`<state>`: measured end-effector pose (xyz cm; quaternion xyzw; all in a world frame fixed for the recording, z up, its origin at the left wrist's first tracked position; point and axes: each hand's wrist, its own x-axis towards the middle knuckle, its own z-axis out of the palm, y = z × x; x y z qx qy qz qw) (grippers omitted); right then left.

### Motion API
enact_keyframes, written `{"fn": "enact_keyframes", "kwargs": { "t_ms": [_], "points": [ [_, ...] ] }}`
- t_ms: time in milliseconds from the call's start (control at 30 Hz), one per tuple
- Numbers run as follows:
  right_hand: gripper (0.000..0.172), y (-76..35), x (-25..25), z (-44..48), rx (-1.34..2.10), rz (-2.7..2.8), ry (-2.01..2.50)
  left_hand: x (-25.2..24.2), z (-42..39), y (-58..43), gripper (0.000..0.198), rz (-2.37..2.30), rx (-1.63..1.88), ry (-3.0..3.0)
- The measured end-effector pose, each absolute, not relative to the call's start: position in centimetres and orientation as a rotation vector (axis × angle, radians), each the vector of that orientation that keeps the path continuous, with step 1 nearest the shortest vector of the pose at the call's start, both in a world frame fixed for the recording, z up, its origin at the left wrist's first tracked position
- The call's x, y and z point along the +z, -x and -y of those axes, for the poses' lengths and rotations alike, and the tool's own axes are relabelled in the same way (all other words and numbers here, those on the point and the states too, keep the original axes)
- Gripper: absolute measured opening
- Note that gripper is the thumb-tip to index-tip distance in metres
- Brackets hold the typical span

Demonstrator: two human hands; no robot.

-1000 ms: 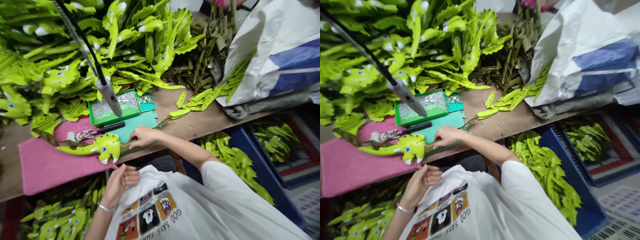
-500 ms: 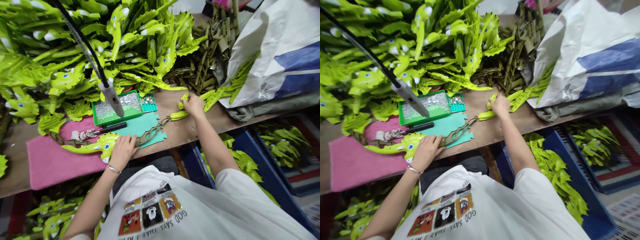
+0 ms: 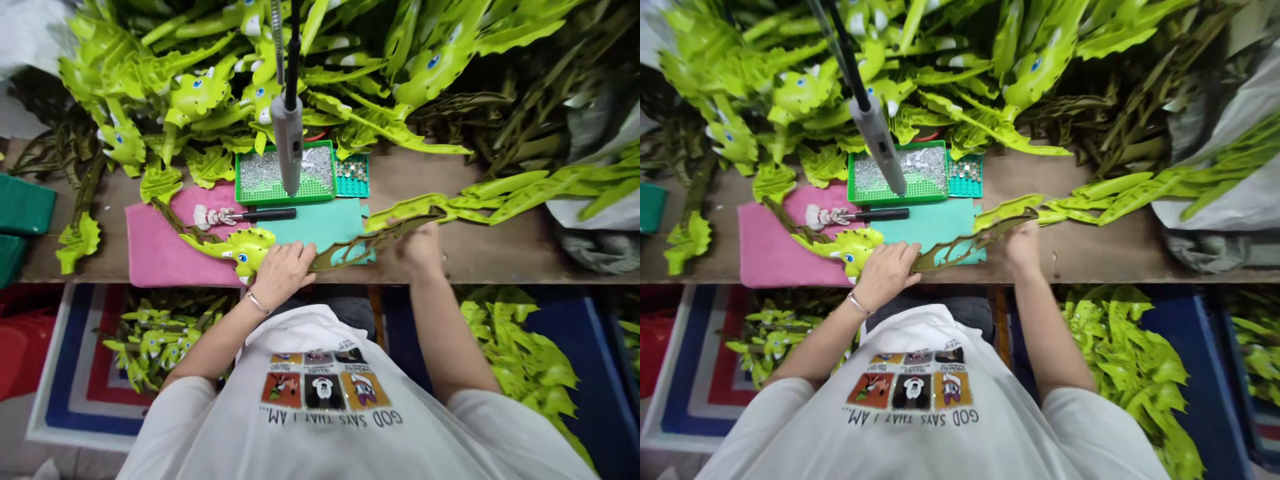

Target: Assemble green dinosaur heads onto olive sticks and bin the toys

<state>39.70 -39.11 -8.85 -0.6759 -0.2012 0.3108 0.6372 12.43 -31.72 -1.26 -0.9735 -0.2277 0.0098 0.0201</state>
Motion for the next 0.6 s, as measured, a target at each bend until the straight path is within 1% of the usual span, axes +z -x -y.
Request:
{"fn": "enact_keyframes", "kwargs": {
  "t_ms": [133,200,233,333,367,400,533,600],
  "points": [
    [0.028,-31.0,-8.5,39.8,1.039,0.291,1.288,-1.9,31.6,-13.1,0.042,0.718,-0.062,2.990],
    [0.026,-28.9,-7.8,39.8,1.171,0.298,1.172,-2.0,31.4,-13.3,0.044,0.734,-0.063,2.995],
    [0.028,-28.4,-7.5,39.9,1.218,0.314,1.126,-2.0,31.3,-13.5,0.044,0.744,-0.043,3.002],
    [0.051,-28.6,-7.1,40.3,1.260,0.377,1.042,-2.1,31.0,-13.7,0.039,0.765,0.025,3.023],
    [0.056,-28.8,-7.2,40.4,1.252,0.397,1.034,-2.0,30.9,-13.7,0.037,0.767,0.037,3.029],
    [0.055,-29.1,-7.4,40.5,1.241,0.415,1.039,-2.0,30.9,-13.7,0.037,0.768,0.041,3.034],
    [0.037,-29.5,-9.1,40.6,1.177,0.469,1.161,-1.8,30.9,-13.9,0.043,0.771,0.061,3.052],
    [0.035,-29.5,-10.0,40.4,1.127,0.494,1.228,-1.7,30.9,-14.0,0.047,0.789,0.087,3.064]
  ]
}}
